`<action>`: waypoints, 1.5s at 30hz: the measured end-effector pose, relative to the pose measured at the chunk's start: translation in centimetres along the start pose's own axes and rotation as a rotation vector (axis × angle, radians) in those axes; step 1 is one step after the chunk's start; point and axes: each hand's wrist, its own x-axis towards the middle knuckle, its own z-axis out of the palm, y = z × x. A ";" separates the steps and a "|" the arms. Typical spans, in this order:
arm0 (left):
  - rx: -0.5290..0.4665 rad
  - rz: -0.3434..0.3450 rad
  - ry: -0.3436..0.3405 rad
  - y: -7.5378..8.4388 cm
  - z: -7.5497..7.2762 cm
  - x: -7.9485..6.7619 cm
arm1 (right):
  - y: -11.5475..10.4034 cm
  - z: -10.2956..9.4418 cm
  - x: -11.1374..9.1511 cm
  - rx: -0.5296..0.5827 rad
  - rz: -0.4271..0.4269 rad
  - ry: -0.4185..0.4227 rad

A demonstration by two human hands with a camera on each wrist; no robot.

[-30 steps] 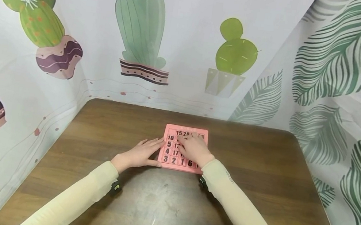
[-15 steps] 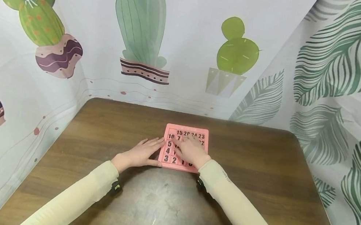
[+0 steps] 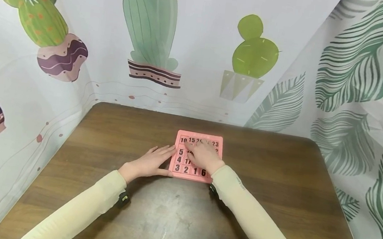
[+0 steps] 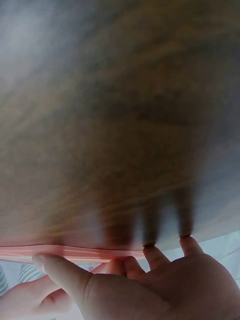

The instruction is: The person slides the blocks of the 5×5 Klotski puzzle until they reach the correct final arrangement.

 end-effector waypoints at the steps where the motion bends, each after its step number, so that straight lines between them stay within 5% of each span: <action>1: -0.002 0.001 0.003 0.0 -0.1 0.0 | 0.0 -0.1 0.0 0.002 0.003 0.001; 17: 0.014 0.000 0.008 0.3 0.0 0.1 | 0.2 -0.5 0.4 -0.005 0.053 0.005; 34: 0.008 -0.009 0.001 0.0 0.2 0.0 | -1.3 -0.2 -2.7 -0.009 -0.074 0.025; 45: 0.002 -0.012 0.002 0.0 0.3 0.1 | -2.1 0.5 -3.7 -0.034 -0.084 0.059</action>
